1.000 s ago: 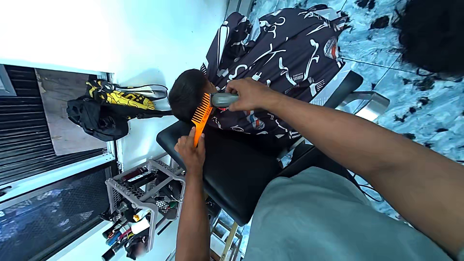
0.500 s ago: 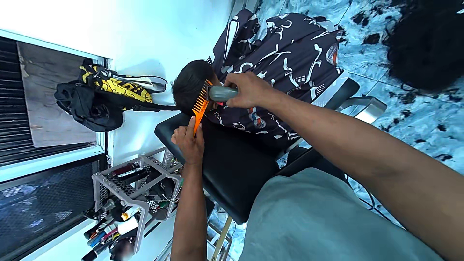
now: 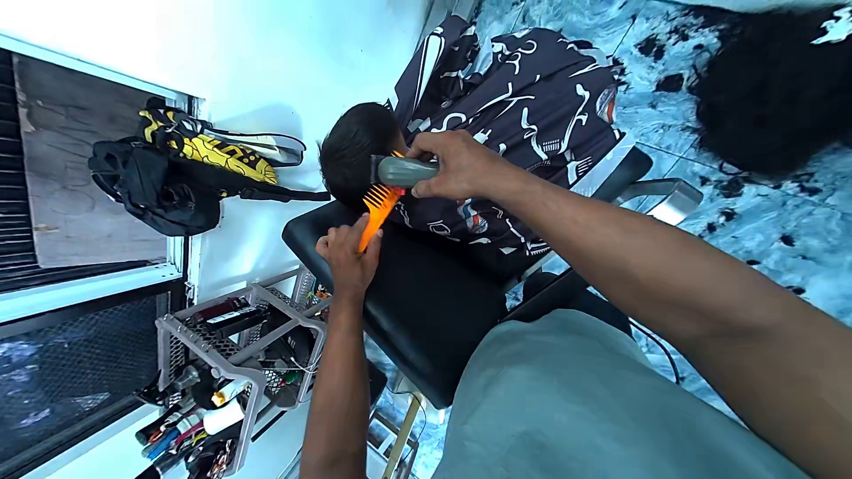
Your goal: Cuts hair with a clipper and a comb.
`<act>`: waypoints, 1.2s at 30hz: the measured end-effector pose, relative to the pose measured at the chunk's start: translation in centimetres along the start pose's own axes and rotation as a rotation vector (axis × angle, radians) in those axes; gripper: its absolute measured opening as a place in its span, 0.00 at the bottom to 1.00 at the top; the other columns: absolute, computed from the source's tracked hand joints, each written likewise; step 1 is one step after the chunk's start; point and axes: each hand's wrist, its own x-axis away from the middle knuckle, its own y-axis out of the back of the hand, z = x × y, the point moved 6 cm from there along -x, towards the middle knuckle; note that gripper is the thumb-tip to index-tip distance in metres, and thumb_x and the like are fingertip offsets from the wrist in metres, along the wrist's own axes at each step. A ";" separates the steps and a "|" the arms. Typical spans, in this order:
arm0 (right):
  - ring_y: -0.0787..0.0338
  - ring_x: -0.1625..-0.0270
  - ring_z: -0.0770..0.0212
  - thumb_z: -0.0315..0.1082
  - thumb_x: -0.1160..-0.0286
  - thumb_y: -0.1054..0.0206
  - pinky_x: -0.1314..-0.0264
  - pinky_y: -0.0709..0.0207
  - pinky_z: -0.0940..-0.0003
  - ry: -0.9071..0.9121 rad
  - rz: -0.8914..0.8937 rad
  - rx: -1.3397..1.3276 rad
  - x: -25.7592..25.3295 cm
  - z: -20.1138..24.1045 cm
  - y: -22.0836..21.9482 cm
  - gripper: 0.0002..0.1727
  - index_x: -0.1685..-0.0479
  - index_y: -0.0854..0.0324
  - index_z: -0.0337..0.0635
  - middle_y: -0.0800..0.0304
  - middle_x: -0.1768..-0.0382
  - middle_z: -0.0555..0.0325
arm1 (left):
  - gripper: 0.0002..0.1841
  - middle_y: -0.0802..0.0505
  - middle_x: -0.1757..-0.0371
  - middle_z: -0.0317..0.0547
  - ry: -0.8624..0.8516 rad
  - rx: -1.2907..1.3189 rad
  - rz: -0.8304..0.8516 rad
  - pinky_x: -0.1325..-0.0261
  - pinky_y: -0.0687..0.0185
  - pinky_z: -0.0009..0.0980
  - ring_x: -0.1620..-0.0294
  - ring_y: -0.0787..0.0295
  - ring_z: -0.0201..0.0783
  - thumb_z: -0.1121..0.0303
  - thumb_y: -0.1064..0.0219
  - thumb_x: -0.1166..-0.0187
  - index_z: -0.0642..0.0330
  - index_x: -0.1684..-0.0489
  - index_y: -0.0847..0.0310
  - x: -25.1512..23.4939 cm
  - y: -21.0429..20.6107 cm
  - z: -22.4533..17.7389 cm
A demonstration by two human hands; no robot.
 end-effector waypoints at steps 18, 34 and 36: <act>0.08 0.48 0.46 0.45 0.41 0.21 0.50 0.16 0.37 -0.161 -0.064 0.161 1.0 -2.2 -1.5 0.27 0.40 0.17 0.50 0.08 0.53 0.51 | 0.17 0.10 0.65 0.43 -0.055 -0.119 -0.157 0.32 0.42 0.55 0.51 0.18 0.47 0.52 0.30 0.19 0.40 0.35 0.08 -1.1 2.9 3.4; 0.07 0.51 0.54 0.35 0.34 0.21 0.49 0.09 0.53 -0.202 -0.183 -0.638 8.9 -4.6 -3.6 0.34 0.25 0.24 0.41 0.10 0.42 0.47 | 0.30 0.21 0.73 0.41 0.895 0.945 -0.442 0.65 0.09 0.45 0.76 0.18 0.38 0.44 0.71 0.05 0.64 0.44 0.34 -4.1 1.6 3.0; 0.08 0.58 0.52 0.37 0.28 0.24 0.59 0.09 0.54 -0.384 -0.222 -0.823 12.9 -7.1 -4.5 0.32 0.23 0.28 0.45 0.12 0.44 0.47 | 0.44 0.13 0.44 0.64 1.141 1.099 -0.300 0.48 0.11 0.54 0.49 0.10 0.54 0.35 0.77 0.10 0.68 0.20 0.40 -3.9 -3.4 1.7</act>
